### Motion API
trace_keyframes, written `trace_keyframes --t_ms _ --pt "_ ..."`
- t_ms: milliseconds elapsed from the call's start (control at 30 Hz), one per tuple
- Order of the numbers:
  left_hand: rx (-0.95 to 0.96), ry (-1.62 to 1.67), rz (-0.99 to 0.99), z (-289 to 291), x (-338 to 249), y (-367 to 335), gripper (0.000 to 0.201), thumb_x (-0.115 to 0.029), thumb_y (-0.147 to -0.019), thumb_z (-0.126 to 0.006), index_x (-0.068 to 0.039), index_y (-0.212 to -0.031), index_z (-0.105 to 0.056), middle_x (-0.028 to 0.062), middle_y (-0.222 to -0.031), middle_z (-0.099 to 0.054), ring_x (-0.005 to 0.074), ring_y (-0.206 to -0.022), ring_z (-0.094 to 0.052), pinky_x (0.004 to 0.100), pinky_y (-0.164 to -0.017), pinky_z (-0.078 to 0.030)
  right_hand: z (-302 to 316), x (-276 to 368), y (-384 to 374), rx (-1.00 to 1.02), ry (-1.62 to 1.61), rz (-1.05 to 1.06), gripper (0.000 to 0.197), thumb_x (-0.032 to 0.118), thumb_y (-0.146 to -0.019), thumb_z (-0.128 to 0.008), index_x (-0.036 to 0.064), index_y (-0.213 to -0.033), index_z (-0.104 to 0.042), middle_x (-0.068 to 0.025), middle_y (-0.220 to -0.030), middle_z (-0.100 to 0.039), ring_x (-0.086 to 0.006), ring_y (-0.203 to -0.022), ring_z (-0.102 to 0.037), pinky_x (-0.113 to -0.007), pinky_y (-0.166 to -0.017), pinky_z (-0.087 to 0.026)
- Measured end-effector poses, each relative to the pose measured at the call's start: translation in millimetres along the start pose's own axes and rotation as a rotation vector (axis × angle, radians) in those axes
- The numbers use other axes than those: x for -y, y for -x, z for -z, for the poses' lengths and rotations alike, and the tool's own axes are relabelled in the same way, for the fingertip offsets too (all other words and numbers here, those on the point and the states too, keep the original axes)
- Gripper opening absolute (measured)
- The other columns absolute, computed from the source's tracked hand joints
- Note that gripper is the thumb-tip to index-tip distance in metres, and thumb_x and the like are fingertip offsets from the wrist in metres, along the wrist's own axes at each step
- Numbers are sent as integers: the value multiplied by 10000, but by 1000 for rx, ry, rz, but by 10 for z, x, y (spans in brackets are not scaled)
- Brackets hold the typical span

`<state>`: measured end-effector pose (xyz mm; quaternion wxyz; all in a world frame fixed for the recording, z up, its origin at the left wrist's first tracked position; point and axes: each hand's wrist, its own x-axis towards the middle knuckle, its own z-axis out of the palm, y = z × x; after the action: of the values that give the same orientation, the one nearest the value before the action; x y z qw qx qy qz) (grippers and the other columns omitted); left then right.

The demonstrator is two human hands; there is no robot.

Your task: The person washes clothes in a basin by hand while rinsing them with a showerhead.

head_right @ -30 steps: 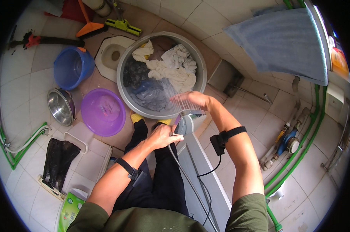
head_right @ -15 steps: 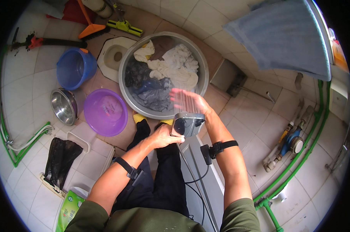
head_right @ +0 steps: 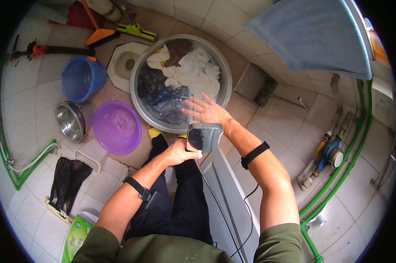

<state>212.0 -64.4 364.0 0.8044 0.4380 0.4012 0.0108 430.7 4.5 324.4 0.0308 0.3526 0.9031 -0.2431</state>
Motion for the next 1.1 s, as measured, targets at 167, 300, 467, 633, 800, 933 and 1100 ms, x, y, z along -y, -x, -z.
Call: trace_keyframes --t_ms 167,300,467,633,800,933,1100 --pt "-16 40 -33 -44 67 -6 286 -267 -790 -797 -11 -890 -717 51 -826 -709 156 -807 -650 308 -784 -496 35 -13 -38 194 -1489 -753 656 487 -1007 -505 90 -1517 -393 -139 -1543 -410 -261 -1424 -379 -408 -1203 -252" --pt "9 49 -7 -113 36 -49 305 -270 -785 -797 -16 -926 -705 29 -821 -691 136 -800 -639 297 -761 -500 -248 -109 60 -74 -2095 -786 582 431 -991 -569 47 -1425 -512 -118 -1423 -540 -273 -1296 -515 -408 -1107 -398" --pt "-43 110 -46 -162 103 -48 253 -224 -800 -798 -5 -902 -721 51 -881 -715 140 -834 -652 293 -800 -504 -137 35 76 -346 -2167 -818 608 495 -1012 -487 33 -1406 -517 -123 -1385 -568 -263 -1252 -543 -394 -1100 -390" --pt "-161 332 -119 -185 251 -123 246 -170 -827 -801 20 -969 -739 56 -986 -715 134 -917 -641 286 -840 -502 -414 209 596 -388 -1692 -1057 597 535 -1019 -463 9 -1238 -642 -109 -1199 -654 -215 -1122 -597 -357 -997 -446" --pt "-226 351 -100 -157 219 -210 296 -209 -905 -737 35 -1073 -732 25 -977 -705 89 -899 -604 261 -836 -484 -270 779 732 -425 -1288 -834 543 464 -1054 -426 -19 -1060 -673 -67 -1022 -672 -160 -950 -602 -335 -897 -477" --pt "-192 504 -203 -163 86 -279 225 -183 -925 -706 17 -1024 -734 -13 -878 -668 48 -814 -569 205 -751 -460 -355 1020 710 -659 -1439 -935 439 392 -1060 -457 2 -1110 -653 -41 -1005 -666 -132 -872 -575 -286 -849 -477" --pt "-83 633 -131 -110 29 -328 214 -70 -938 -619 21 -1124 -671 3 -976 -652 48 -858 -597 171 -749 -475 -285 1073 620 -699 -1279 -904 466 408 -1069 -421 2 -1057 -649 -62 -949 -660 -139 -859 -602 -284 -798 -488"
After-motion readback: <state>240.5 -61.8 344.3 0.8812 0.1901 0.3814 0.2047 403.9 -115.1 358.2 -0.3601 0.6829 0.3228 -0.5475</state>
